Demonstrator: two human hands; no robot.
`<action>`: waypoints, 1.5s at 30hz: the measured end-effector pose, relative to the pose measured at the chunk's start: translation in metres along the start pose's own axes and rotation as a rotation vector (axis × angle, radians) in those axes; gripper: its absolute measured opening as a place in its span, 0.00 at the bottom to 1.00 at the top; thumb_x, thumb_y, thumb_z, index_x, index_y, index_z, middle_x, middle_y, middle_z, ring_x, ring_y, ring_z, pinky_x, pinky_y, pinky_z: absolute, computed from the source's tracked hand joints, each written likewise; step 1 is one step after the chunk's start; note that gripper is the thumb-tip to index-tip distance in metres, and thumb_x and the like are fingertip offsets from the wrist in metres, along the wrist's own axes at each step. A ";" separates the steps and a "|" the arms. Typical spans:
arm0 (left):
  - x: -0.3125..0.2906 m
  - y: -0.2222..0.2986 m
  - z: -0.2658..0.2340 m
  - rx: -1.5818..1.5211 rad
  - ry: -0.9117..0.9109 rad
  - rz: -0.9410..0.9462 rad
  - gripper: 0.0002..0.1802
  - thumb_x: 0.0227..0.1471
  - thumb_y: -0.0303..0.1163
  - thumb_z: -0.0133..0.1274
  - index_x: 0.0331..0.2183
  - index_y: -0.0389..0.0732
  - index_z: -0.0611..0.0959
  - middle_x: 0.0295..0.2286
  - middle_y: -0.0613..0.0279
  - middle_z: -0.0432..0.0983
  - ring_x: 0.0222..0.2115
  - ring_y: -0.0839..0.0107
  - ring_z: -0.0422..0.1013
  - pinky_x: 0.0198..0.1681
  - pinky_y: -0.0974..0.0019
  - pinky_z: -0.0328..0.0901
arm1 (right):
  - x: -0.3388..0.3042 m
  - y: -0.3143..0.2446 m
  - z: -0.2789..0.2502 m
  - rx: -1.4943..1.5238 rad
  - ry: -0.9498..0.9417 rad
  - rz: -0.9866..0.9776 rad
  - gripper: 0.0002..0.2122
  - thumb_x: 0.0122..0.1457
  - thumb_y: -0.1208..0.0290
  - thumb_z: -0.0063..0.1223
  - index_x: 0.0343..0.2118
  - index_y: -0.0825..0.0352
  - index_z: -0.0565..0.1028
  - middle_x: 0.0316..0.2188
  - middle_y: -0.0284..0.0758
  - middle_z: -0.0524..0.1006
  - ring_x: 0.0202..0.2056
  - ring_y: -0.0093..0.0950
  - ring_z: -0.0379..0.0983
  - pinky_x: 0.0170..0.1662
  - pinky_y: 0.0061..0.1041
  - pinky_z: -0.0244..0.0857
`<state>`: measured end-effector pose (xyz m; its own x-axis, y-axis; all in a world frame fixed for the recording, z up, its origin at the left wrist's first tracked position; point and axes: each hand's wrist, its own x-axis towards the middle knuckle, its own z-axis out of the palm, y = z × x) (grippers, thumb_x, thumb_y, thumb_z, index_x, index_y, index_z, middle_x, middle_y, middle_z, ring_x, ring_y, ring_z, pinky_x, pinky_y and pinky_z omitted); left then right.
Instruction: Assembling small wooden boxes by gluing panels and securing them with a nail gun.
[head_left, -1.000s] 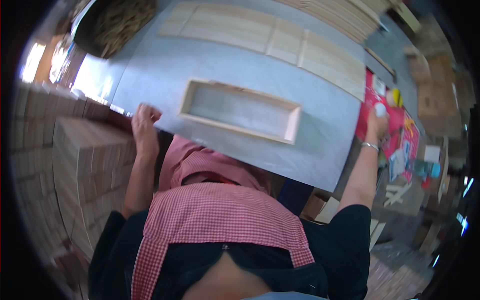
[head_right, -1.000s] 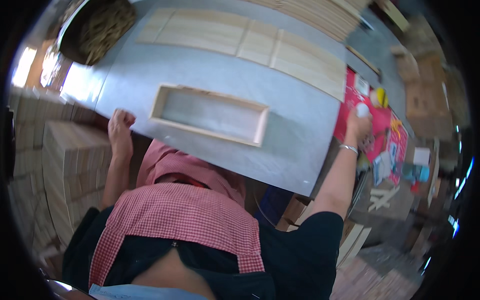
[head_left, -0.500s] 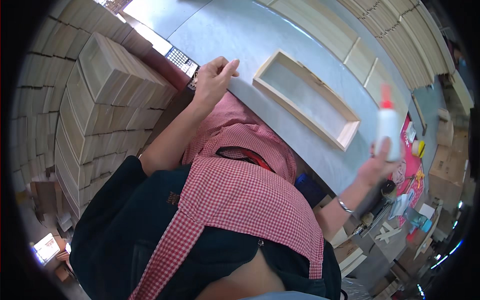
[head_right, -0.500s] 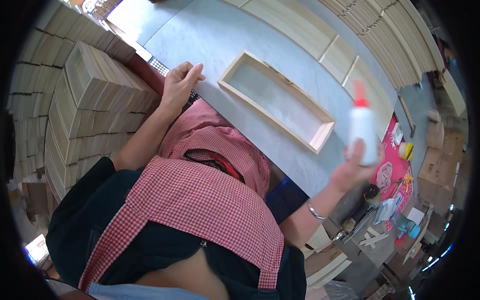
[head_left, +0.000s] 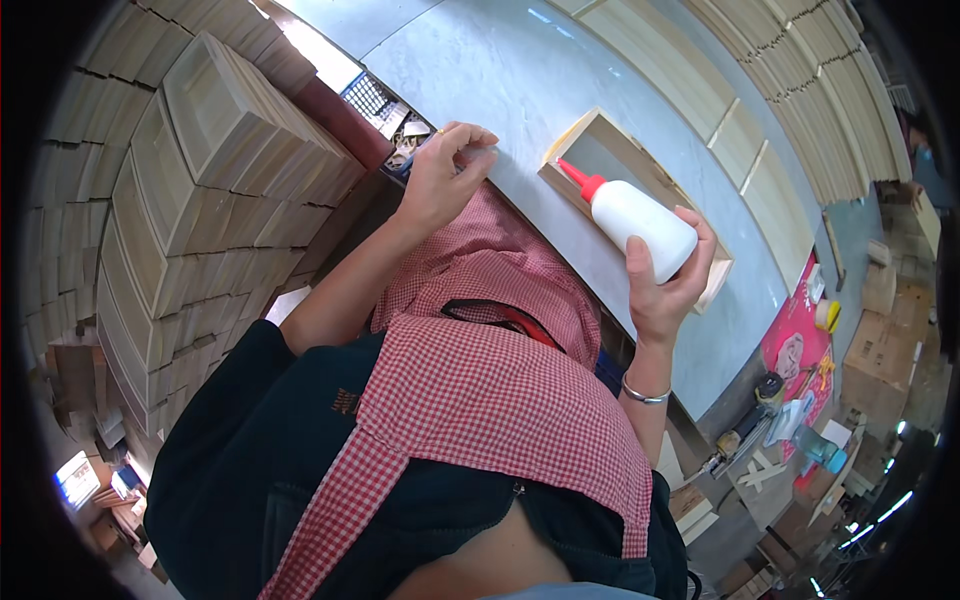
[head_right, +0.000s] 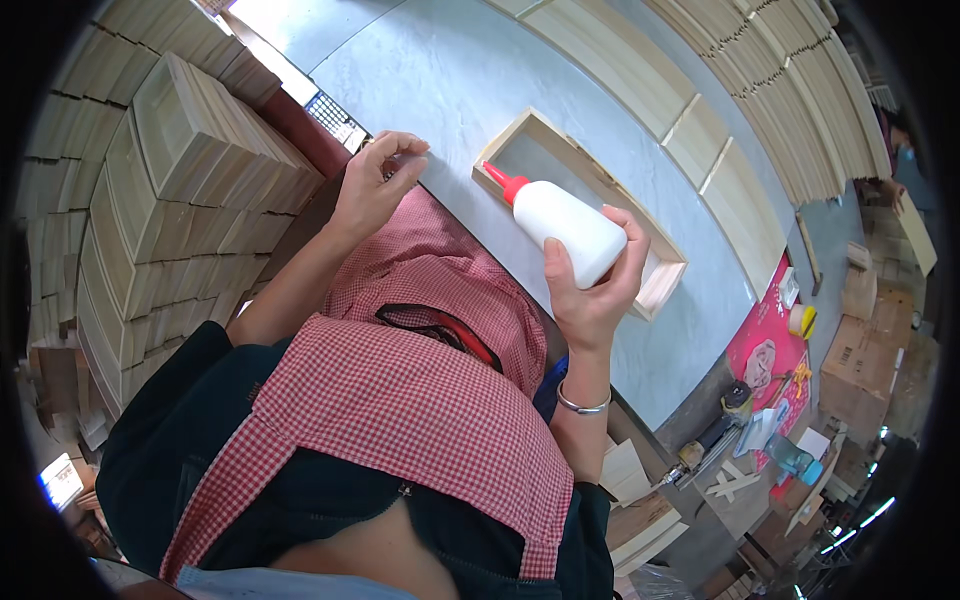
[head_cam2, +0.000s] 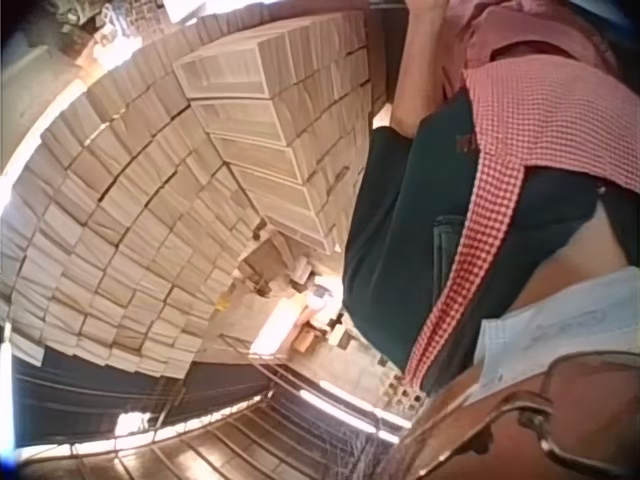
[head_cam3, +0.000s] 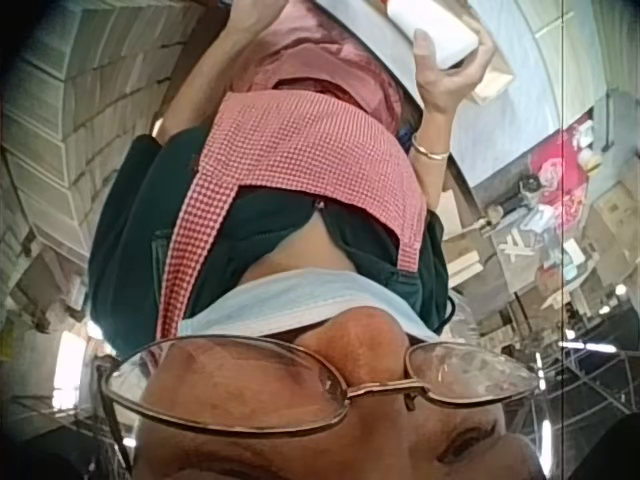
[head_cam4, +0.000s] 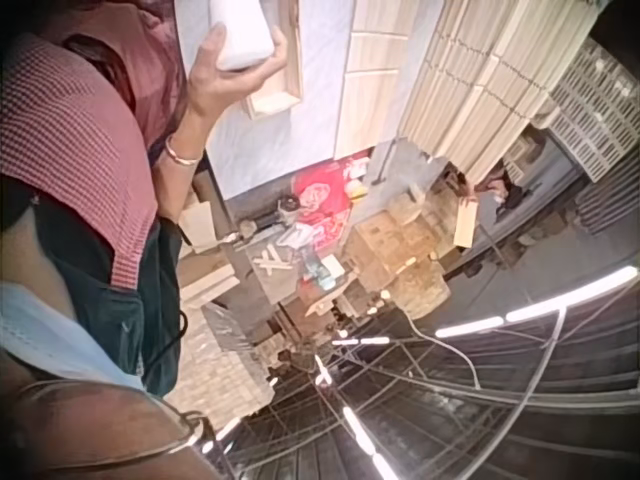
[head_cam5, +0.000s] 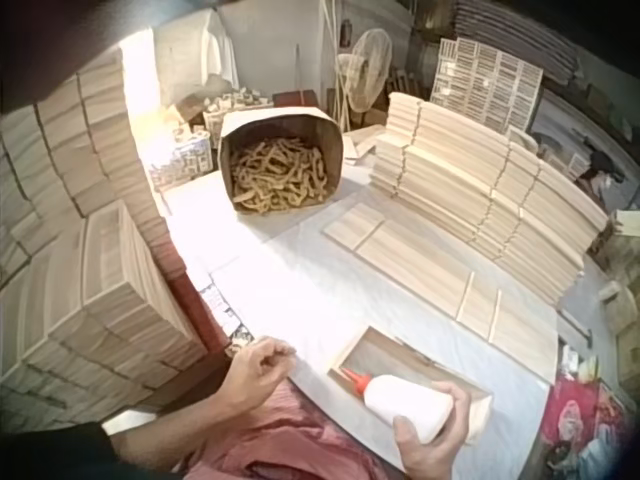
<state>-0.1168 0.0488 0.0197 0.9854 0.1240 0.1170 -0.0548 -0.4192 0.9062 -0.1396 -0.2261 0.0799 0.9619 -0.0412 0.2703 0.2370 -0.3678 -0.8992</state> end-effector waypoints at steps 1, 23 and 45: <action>0.000 0.000 0.000 -0.007 -0.005 -0.012 0.10 0.57 0.24 0.56 0.41 0.33 0.82 0.38 0.60 0.76 0.35 0.72 0.70 0.41 0.70 0.68 | 0.001 0.000 0.001 -0.011 -0.010 -0.017 0.28 0.53 0.65 0.65 0.56 0.63 0.66 0.51 0.40 0.71 0.47 0.39 0.74 0.44 0.30 0.75; 0.000 -0.002 0.000 -0.036 -0.002 -0.005 0.09 0.56 0.21 0.55 0.41 0.33 0.82 0.39 0.61 0.76 0.35 0.72 0.70 0.41 0.70 0.67 | 0.056 0.019 0.006 -0.292 0.099 -0.306 0.28 0.52 0.70 0.68 0.54 0.65 0.66 0.45 0.41 0.74 0.41 0.37 0.76 0.40 0.32 0.75; 0.002 -0.009 0.004 -0.018 0.004 0.008 0.08 0.57 0.22 0.55 0.40 0.34 0.81 0.38 0.64 0.75 0.33 0.75 0.68 0.39 0.72 0.66 | 0.018 0.016 -0.079 -0.471 0.244 -0.160 0.24 0.55 0.68 0.66 0.53 0.64 0.69 0.48 0.40 0.75 0.46 0.37 0.74 0.47 0.33 0.73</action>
<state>-0.1132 0.0489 0.0102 0.9842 0.1240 0.1262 -0.0661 -0.4041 0.9123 -0.1297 -0.3057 0.0976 0.8462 -0.1445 0.5129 0.2366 -0.7606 -0.6046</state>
